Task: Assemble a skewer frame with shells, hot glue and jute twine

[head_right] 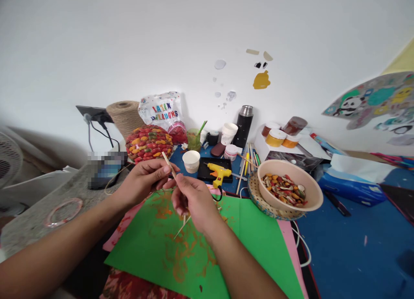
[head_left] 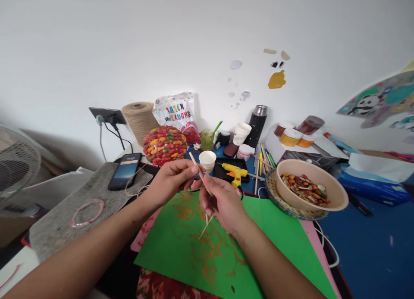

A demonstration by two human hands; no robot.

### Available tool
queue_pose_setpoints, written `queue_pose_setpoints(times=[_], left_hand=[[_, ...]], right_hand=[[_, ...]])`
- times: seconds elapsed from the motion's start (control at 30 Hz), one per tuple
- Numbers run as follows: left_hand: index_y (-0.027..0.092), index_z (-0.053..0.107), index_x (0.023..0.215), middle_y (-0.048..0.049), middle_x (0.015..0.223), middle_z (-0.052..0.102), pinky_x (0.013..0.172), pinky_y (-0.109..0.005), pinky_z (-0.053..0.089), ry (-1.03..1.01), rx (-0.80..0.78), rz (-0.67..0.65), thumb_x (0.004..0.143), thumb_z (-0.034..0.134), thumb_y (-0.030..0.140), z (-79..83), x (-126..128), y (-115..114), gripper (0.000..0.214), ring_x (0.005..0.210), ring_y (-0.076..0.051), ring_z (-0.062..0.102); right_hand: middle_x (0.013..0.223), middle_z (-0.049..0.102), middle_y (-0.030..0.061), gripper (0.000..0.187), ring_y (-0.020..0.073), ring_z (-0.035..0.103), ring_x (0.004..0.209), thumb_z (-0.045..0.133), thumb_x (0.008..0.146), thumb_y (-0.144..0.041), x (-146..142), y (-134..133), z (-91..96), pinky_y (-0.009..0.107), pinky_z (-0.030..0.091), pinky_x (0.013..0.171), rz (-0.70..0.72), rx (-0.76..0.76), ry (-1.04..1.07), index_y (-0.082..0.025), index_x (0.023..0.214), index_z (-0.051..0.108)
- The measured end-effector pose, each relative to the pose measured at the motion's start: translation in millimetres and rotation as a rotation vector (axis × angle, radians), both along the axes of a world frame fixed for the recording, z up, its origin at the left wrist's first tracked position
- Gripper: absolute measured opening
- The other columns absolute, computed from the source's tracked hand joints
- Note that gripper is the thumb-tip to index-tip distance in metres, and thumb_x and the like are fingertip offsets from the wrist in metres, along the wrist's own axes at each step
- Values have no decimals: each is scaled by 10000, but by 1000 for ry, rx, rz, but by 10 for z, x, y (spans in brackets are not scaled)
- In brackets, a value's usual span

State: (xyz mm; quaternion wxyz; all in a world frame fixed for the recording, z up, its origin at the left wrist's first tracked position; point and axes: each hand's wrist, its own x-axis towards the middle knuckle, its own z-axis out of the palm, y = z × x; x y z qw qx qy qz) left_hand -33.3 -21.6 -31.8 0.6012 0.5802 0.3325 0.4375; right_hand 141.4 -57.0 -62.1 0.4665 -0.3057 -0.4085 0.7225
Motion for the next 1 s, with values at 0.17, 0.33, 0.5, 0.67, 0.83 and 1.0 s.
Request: queue_pose_setpoints(times=[0.17, 0.33, 0.5, 0.67, 0.83, 1.0], left_hand=[[142, 765, 811, 7, 616, 631, 449, -211, 238, 94, 41, 97, 860, 823, 532, 60, 11, -14, 398, 476, -69, 361], [134, 780, 856, 42, 532, 514, 468, -214, 237, 90, 26, 62, 884, 785, 567, 22, -15, 3, 434, 476, -78, 353], [137, 745, 800, 36, 542, 519, 495, -222, 263, 56, 11, 12, 924, 749, 549, -20, -23, 19, 430, 495, -84, 384], [141, 763, 907, 50, 524, 508, 492, -221, 255, 14, -7, 12, 917, 765, 540, -29, 4, 8, 399, 490, -91, 394], [132, 767, 905, 44, 522, 541, 472, -217, 230, 15, 5, 29, 903, 780, 538, -15, 19, -5, 406, 469, -79, 355], [147, 705, 753, 17, 607, 622, 473, -210, 260, 61, 42, 61, 873, 822, 504, 27, 30, -23, 394, 492, -69, 388]], right_hand=[[558, 574, -52, 458, 55, 395, 393, 766, 878, -625, -17, 18, -22, 210, 214, 399, -84, 48, -61, -169, 919, 775], [520, 548, -57, 472, 59, 381, 388, 734, 896, -639, -6, 6, -7, 213, 224, 403, -74, 46, -66, -168, 886, 766], [509, 534, -63, 478, 66, 375, 381, 731, 895, -651, 1, 1, -8, 218, 207, 396, -40, 24, -33, -173, 879, 755], [472, 515, -67, 495, 68, 371, 374, 714, 909, -660, -2, 2, -18, 221, 223, 410, -2, 2, 0, -169, 856, 743], [504, 535, -58, 539, 69, 384, 380, 700, 901, -698, -9, -6, -14, 221, 230, 403, -9, -2, -48, -163, 866, 749], [584, 586, -45, 489, 67, 414, 404, 744, 883, -664, -27, 1, -31, 213, 234, 397, -38, 22, -71, -176, 923, 752]])
